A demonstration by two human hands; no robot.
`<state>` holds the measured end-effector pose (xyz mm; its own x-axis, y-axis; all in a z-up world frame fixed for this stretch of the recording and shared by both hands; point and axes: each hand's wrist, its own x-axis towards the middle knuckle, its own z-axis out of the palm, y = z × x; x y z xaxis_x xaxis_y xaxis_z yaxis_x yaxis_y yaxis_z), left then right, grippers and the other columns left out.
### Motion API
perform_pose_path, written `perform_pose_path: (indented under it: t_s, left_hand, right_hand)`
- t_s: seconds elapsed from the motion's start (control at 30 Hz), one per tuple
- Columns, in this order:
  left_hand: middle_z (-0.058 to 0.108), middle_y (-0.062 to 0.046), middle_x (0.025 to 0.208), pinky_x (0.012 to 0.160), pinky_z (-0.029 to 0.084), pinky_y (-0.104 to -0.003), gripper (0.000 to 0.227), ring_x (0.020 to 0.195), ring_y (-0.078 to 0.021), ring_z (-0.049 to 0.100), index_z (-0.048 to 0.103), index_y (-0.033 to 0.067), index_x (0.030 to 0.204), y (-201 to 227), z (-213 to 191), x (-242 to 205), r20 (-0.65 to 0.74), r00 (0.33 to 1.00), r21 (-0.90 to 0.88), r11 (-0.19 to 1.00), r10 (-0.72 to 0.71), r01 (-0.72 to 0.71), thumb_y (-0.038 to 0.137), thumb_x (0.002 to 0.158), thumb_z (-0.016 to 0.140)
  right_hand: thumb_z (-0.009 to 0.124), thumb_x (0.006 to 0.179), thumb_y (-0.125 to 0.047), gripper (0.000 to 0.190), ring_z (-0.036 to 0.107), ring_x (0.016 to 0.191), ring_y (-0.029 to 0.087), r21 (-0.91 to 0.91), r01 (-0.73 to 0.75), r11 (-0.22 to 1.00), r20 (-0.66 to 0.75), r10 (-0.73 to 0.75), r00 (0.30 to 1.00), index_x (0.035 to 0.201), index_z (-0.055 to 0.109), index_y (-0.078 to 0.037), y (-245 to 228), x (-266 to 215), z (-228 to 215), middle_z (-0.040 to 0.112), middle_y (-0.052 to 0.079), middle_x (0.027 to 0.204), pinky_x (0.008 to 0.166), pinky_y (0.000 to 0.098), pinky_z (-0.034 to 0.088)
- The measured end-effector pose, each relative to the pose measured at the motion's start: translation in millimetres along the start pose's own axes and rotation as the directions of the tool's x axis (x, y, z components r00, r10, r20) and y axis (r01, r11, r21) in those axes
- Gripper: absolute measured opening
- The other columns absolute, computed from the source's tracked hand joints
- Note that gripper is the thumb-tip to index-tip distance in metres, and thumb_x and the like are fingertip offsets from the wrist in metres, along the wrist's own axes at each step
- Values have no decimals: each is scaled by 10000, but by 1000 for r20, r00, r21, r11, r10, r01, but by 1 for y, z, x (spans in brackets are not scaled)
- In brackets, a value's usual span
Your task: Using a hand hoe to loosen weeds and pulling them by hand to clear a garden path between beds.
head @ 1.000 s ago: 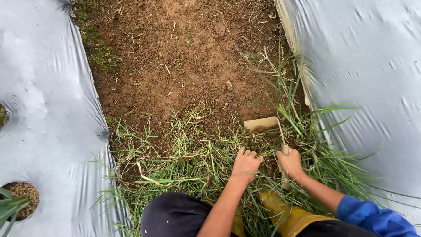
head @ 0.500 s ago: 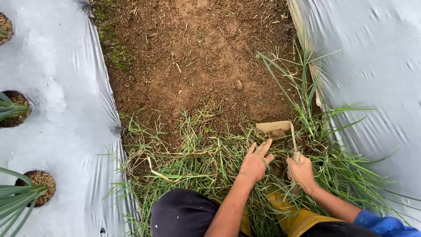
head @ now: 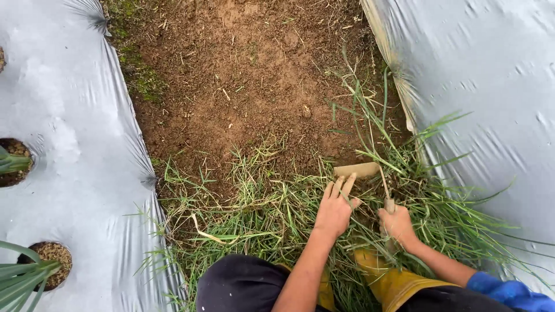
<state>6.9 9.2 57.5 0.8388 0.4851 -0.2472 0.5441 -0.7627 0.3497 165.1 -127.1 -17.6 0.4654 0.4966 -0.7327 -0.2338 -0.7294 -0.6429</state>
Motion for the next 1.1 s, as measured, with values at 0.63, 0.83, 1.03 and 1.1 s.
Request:
perform_pose_path:
  t_s: [0.63,0.83,1.03,1.1]
  left_hand:
    - [781,-21,1117,911,613,-361,345,1014,-241,747,754,209,1090,-6,123,-36,-59,998,-147,988,27,-36,45,809,639]
    - [790,-29,1111,990,611,-375,376,1016,-251,737,801,194,1042,4,96,-46,45,997,-125,991,59,-53,73,693,735]
    - [704,-181,1332,1166,484,-497,390,1262,-367,643,755,59,1194,15,25,-45,352,936,-333,933,-11,137,-64,824,739]
    - [596,-122,1510,1283,327,-442,528,1399,-286,544,695,114,1316,13,24,-44,415,910,-327,931,-13,163,-30,817,790]
  right_hand:
    - [569,966,-75,298,448,416,144,412,249,876,-170,-195,966,699,451,-137,-123,108,42,425,18,526,396,340,402]
    - [566,923,-78,179,454,393,158,68,-50,996,147,39,988,758,501,-52,-48,46,71,446,39,512,367,360,427]
    - [589,980,-45,204,409,437,160,-8,-46,999,203,47,978,840,451,-100,-100,76,40,466,43,584,394,321,369]
    - [515,1042,-27,204,369,462,78,151,93,984,116,-111,987,881,451,-135,-145,100,41,447,-21,640,385,219,301]
